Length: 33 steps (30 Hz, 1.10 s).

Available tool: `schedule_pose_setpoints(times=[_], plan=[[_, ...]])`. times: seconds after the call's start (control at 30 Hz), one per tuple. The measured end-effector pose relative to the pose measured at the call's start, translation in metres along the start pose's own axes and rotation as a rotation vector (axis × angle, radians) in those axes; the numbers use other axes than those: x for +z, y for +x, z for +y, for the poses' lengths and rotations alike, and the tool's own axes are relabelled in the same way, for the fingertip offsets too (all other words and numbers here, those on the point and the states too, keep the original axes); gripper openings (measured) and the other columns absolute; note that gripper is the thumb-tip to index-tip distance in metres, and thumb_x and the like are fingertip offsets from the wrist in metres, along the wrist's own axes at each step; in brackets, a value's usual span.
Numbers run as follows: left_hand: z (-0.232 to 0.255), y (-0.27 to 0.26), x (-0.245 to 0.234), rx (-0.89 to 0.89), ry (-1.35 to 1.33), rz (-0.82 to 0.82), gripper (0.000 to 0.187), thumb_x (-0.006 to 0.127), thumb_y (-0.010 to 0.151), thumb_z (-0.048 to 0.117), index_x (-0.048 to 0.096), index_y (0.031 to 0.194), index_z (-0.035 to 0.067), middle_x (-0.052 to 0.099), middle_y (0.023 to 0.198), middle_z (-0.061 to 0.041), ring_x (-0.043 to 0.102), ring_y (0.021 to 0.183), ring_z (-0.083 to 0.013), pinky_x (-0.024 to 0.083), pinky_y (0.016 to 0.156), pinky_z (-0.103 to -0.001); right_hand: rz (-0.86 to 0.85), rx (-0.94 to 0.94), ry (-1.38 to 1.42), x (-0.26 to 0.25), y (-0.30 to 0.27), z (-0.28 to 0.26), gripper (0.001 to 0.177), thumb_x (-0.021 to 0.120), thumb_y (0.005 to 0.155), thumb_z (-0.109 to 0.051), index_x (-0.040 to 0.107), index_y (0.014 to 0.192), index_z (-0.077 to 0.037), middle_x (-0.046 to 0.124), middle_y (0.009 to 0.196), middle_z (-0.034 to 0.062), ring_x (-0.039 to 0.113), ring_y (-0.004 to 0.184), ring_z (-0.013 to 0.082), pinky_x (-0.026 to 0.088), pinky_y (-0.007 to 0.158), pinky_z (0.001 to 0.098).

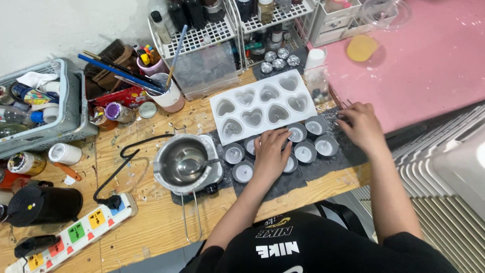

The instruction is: Placing wicks and metal bases into small candle cups at a workbench.

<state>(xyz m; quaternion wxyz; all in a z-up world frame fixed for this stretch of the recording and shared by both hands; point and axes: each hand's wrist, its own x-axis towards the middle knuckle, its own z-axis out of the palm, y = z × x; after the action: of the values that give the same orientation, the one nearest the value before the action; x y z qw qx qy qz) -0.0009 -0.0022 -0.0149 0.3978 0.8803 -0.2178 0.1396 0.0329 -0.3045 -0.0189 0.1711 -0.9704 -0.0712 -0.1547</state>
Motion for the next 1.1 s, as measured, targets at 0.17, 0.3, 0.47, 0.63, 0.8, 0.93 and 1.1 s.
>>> schedule_pose_setpoints(times=[0.17, 0.3, 0.47, 0.63, 0.8, 0.93, 1.1], plan=[[0.015, 0.005, 0.027, 0.105, 0.012, -0.038, 0.032, 0.07, 0.093, 0.02, 0.069, 0.123, 0.012, 0.066, 0.127, -0.002, 0.053, 0.126, -0.0262, 0.034, 0.107, -0.049, 0.076, -0.035, -0.093, 0.028, -0.001, -0.012, 0.021, 0.08, 0.083, -0.021, 0.079, 0.1, -0.008, 0.066, 0.108, 0.0089, 0.057, 0.108, 0.0325, 0.051, 0.09, 0.0445], [0.029, 0.021, 0.05, 0.202, 0.122, -0.078, 0.028, 0.07, 0.092, 0.025, 0.071, 0.118, 0.014, 0.066, 0.124, -0.001, 0.053, 0.128, -0.0258, 0.034, 0.11, -0.051, 0.093, 0.022, -0.152, 0.042, 0.005, -0.009, 0.01, 0.081, 0.078, -0.017, 0.077, 0.083, -0.01, 0.066, 0.102, 0.0088, 0.059, 0.105, 0.0329, 0.051, 0.087, 0.0445], [0.045, 0.047, 0.059, 0.204, 0.136, -0.147, 0.028, 0.068, 0.092, 0.026, 0.071, 0.117, 0.012, 0.068, 0.122, -0.002, 0.054, 0.125, -0.024, 0.034, 0.109, -0.051, 0.115, 0.035, -0.044, 0.05, 0.005, 0.006, 0.01, 0.08, 0.08, -0.013, 0.073, 0.084, -0.007, 0.065, 0.099, 0.0111, 0.06, 0.103, 0.034, 0.051, 0.088, 0.0463], [0.046, 0.058, 0.073, 0.191, 0.134, -0.176, 0.031, 0.067, 0.092, 0.026, 0.07, 0.118, 0.011, 0.069, 0.12, -0.004, 0.056, 0.124, -0.024, 0.035, 0.109, -0.049, 0.328, -0.058, 0.153, 0.046, -0.001, 0.018, 0.012, 0.081, 0.083, -0.007, 0.072, 0.091, -0.003, 0.067, 0.098, 0.0121, 0.061, 0.098, 0.0312, 0.052, 0.087, 0.0438], [0.046, 0.065, 0.088, 0.142, 0.08, -0.165, 0.035, 0.063, 0.096, 0.025, 0.067, 0.128, 0.01, 0.07, 0.121, -0.01, 0.061, 0.12, -0.0286, 0.041, 0.105, -0.046, 0.219, 0.396, 1.09, 0.055, -0.019, 0.039, 0.008, 0.071, 0.104, -0.005, 0.069, 0.111, 0.0, 0.069, 0.097, 0.0051, 0.062, 0.083, 0.0083, 0.05, 0.073, 0.0227], [0.05, 0.063, 0.087, 0.08, -0.153, -0.178, 0.036, 0.066, 0.099, 0.029, 0.066, 0.127, 0.007, 0.072, 0.119, -0.013, 0.065, 0.114, -0.0325, 0.046, 0.099, -0.046, 0.188, 0.404, 1.444, 0.022, -0.035, 0.006, 0.019, 0.07, 0.097, -0.004, 0.066, 0.115, -0.005, 0.073, 0.099, 0.004, 0.069, 0.087, 0.01, 0.055, 0.074, 0.0237], [0.05, 0.059, 0.074, -0.06, -0.599, -0.238, 0.037, 0.069, 0.097, 0.017, 0.069, 0.133, 0.007, 0.074, 0.117, -0.01, 0.074, 0.103, -0.02, 0.059, 0.09, -0.034, 0.159, 0.435, 1.601, 0.016, -0.053, -0.003, 0.019, 0.067, 0.099, -0.002, 0.068, 0.118, -0.001, 0.073, 0.103, 0.0055, 0.072, 0.093, 0.0132, 0.057, 0.078, 0.0255]])
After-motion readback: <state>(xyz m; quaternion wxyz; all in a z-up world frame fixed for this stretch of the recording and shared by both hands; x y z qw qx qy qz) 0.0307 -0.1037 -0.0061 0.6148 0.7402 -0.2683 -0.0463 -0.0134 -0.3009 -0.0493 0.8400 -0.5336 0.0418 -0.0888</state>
